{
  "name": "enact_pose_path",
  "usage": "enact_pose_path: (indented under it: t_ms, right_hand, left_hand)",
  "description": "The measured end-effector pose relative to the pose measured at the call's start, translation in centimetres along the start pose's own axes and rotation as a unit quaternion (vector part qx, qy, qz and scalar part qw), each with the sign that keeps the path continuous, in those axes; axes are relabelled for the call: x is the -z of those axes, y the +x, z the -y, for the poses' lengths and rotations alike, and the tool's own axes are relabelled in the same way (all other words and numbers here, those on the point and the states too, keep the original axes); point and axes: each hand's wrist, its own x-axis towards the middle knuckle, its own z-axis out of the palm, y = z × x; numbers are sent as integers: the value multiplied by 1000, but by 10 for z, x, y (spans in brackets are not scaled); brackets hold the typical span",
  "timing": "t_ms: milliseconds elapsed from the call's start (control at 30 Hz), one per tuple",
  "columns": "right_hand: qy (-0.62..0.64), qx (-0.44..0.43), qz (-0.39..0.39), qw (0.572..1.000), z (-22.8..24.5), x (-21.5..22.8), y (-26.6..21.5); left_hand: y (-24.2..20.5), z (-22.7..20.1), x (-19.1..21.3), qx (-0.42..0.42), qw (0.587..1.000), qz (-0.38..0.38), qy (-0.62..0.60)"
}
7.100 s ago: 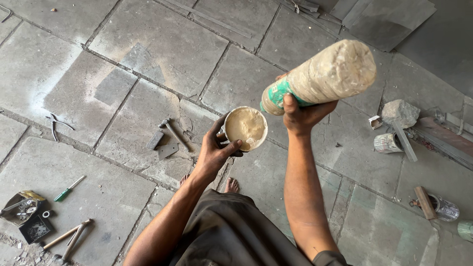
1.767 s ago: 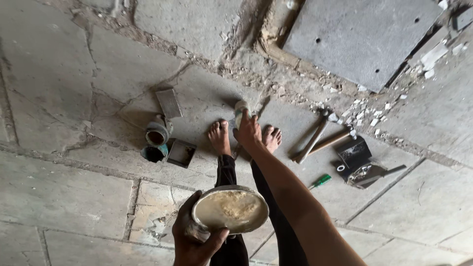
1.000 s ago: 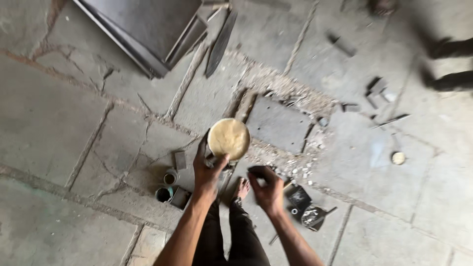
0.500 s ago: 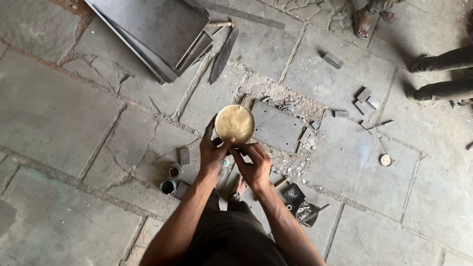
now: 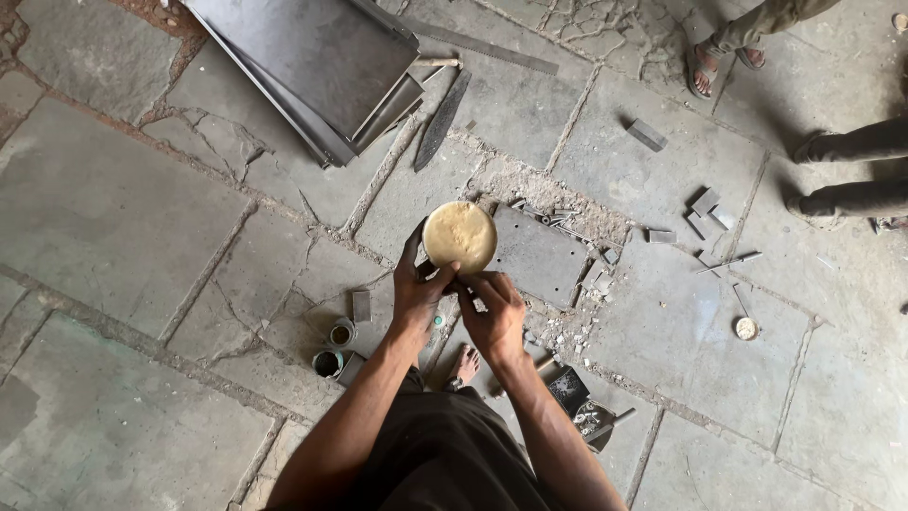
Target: The person pours a liquid from a plastic bottle into a small bowl containing a white powder. They then mix the contents of the bowl with their fingers to create a paste.
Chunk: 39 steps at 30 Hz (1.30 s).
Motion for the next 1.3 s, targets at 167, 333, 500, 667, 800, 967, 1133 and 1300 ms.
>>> enact_pose_path:
  t_ms: [167, 333, 500, 667, 800, 967, 1133, 1300]
  right_hand:
    - [41, -24, -26, 999, -15, 17, 10]
    - [-43, 26, -28, 998, -30, 37, 42]
    - [-63, -8, 29, 998, -33, 46, 64]
    - [-62, 92, 46, 993, -31, 52, 74]
    - [-98, 82, 51, 990, -31, 56, 75]
    - [-90, 139, 66, 984, -33, 58, 74]
    - [-100, 140, 61, 983, -30, 59, 76]
    - [-111, 167, 64, 978, -27, 63, 85]
  left_hand:
    - [2, -10, -4, -13, 999, 30, 2]
    - [5, -15, -6, -44, 997, 63, 9]
    - [6, -15, -8, -17, 996, 83, -11]
    - [6, -17, -10, -25, 996, 89, -7]
    - [0, -15, -10, -18, 995, 94, -1]
    - [-2, -15, -8, -46, 992, 113, -4]
    - [-6, -12, -9, -54, 991, 125, 13]
    - [-9, -10, -9, -53, 991, 119, 25]
